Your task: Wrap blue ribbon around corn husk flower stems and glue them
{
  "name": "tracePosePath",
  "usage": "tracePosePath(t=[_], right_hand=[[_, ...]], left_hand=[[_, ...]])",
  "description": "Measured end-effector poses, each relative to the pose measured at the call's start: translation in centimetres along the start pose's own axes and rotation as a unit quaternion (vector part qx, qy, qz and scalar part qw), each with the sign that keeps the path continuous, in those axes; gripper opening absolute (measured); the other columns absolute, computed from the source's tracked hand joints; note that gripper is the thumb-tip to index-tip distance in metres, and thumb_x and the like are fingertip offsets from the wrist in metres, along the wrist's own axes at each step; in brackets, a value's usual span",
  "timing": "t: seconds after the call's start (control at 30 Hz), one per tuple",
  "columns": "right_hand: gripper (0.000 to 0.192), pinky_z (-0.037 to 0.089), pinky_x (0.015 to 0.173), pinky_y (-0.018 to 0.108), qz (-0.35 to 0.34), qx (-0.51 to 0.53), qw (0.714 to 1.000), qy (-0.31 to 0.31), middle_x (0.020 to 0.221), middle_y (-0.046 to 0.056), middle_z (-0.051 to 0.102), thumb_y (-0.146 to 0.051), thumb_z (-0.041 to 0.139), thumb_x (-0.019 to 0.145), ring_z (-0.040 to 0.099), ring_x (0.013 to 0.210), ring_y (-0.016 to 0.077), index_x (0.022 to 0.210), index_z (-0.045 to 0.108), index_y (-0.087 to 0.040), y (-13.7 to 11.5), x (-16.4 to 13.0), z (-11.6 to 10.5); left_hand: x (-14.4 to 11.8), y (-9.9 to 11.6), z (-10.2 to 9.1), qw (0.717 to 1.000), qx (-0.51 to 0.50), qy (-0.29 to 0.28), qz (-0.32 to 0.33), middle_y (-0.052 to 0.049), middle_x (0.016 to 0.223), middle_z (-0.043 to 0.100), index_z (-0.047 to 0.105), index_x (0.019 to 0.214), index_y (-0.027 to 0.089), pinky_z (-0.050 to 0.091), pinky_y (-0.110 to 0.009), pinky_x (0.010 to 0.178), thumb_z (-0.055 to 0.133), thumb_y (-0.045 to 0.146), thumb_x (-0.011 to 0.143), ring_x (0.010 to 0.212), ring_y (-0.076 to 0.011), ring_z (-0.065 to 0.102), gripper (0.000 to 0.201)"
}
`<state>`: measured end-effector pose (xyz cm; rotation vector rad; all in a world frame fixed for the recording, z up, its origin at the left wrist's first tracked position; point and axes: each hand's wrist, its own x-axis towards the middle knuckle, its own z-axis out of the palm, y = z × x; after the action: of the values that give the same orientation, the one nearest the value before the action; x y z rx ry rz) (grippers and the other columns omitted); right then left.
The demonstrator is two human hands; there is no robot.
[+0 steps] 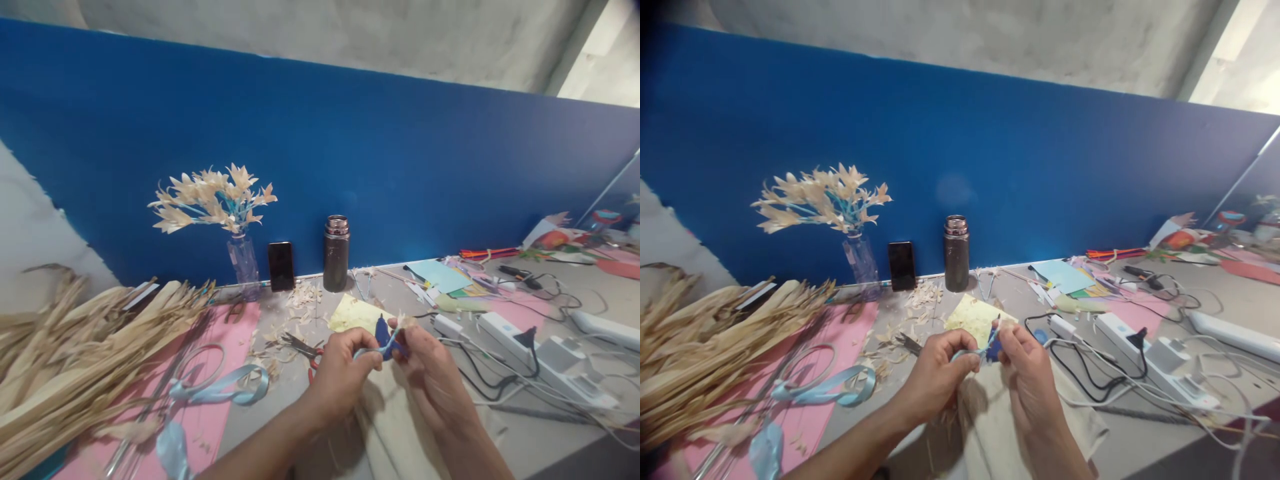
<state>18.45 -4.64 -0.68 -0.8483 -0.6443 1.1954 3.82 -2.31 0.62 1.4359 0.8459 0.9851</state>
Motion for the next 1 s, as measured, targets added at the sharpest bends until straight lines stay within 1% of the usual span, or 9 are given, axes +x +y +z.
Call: tracePosePath(t=[0.1, 0.17, 0.3, 0.43, 0.57, 0.7, 0.77, 0.9, 1.0], right_hand=[[0.033, 0.049, 0.073, 0.029, 0.027, 0.031, 0.998, -0.039, 0.106, 0.006, 0.072, -0.046, 0.083, 0.072, 0.058, 0.092, 0.0209, 0.093, 0.079, -0.022, -0.3, -0.2, -0.6], [0.033, 0.049, 0.077, 0.031, 0.054, 0.046, 0.995, -0.076, 0.107, 0.008, 0.072, -0.045, 0.083, 0.071, 0.058, 0.093, 0.0221, 0.093, 0.08, -0.021, -0.7, -0.3, -0.8], [0.037, 0.046, 0.074, 0.03, 0.098, 0.05, 0.988, -0.109, 0.088, 0.006, 0.073, -0.042, 0.088, 0.065, 0.058, 0.078, 0.018, 0.093, 0.081, -0.019, -1.1, -0.1, -0.9], [0.031, 0.045, 0.074, 0.03, 0.067, 0.044, 0.993, -0.09, 0.083, 0.004, 0.07, -0.038, 0.093, 0.06, 0.056, 0.075, 0.0169, 0.078, 0.079, -0.018, -0.8, 0.3, -0.8], [0.025, 0.045, 0.068, 0.027, 0.046, 0.053, 0.996, -0.052, 0.078, 0.001, 0.068, -0.034, 0.093, 0.059, 0.054, 0.073, 0.015, 0.065, 0.074, -0.019, -0.5, 0.5, -0.7], [0.028, 0.045, 0.067, 0.022, 0.044, 0.051, 0.997, -0.022, 0.072, 0.0, 0.066, -0.033, 0.095, 0.056, 0.053, 0.073, 0.0131, 0.061, 0.071, -0.017, -0.4, 0.7, -0.7], [0.03, 0.044, 0.064, 0.02, 0.035, 0.046, 0.998, 0.005, 0.067, -0.001, 0.063, -0.031, 0.096, 0.052, 0.051, 0.069, 0.0114, 0.06, 0.071, -0.016, -0.3, 0.7, -0.5], [0.032, 0.041, 0.055, 0.017, 0.033, 0.021, 0.998, 0.04, 0.061, -0.004, 0.059, -0.034, 0.097, 0.051, 0.045, 0.059, 0.0083, 0.059, 0.071, -0.016, -0.4, 0.5, 0.3], [0.04, 0.042, 0.056, 0.018, 0.057, -0.006, 0.998, 0.023, 0.068, -0.001, 0.063, -0.045, 0.095, 0.052, 0.049, 0.064, 0.01, 0.071, 0.076, -0.016, -0.8, 0.2, 0.4]], left_hand=[[0.5, -0.3, -0.4, 0.972, -0.192, -0.076, -0.115, 0.005, 0.058, 0.057, 0.056, 0.075, 0.018, 0.016, -0.021, 0.042, 0.078, 0.029, 0.069, 0.038, -0.0029, 0.024, 0.025], [0.6, -0.4, -0.5, 0.944, -0.268, -0.111, -0.16, 0.005, 0.059, 0.058, 0.053, 0.077, 0.018, 0.011, -0.02, 0.041, 0.083, 0.03, 0.066, 0.036, -0.0001, 0.02, 0.034], [0.3, -0.2, -0.5, 0.915, -0.318, -0.15, -0.196, 0.004, 0.061, 0.06, 0.053, 0.077, 0.016, 0.008, -0.019, 0.04, 0.087, 0.025, 0.063, 0.035, 0.0021, 0.022, 0.038], [0.1, -0.1, -0.2, 0.918, -0.309, -0.142, -0.202, 0.003, 0.06, 0.061, 0.054, 0.076, 0.016, 0.009, -0.018, 0.04, 0.089, 0.029, 0.06, 0.035, 0.0017, 0.023, 0.041], [0.2, -0.1, 0.2, 0.961, -0.219, -0.084, -0.147, 0.003, 0.057, 0.06, 0.056, 0.073, 0.017, 0.014, -0.021, 0.04, 0.082, 0.032, 0.064, 0.035, -0.0015, 0.024, 0.032], [0.0, 0.5, 0.4, 1.0, -0.008, 0.001, -0.017, 0.001, 0.063, 0.061, 0.062, 0.067, 0.016, 0.036, -0.024, 0.058, 0.069, 0.019, 0.07, 0.057, -0.0104, 0.049, 0.008], [-0.4, 0.7, 0.5, 0.994, 0.098, 0.02, 0.042, 0.0, 0.068, 0.061, 0.063, 0.069, 0.017, 0.038, -0.026, 0.068, 0.063, 0.017, 0.075, 0.069, -0.0142, 0.052, 0.006], [-0.9, 0.6, 0.5, 0.96, 0.246, 0.03, 0.131, -0.001, 0.074, 0.058, 0.056, 0.074, 0.019, 0.034, -0.029, 0.069, 0.051, 0.019, 0.087, 0.073, -0.0166, 0.049, 0.014], [-0.7, 0.5, 0.0, 0.97, 0.22, 0.03, 0.103, 0.0, 0.07, 0.054, 0.051, 0.072, 0.019, 0.034, -0.029, 0.066, 0.05, 0.019, 0.086, 0.069, -0.0158, 0.048, 0.014]])
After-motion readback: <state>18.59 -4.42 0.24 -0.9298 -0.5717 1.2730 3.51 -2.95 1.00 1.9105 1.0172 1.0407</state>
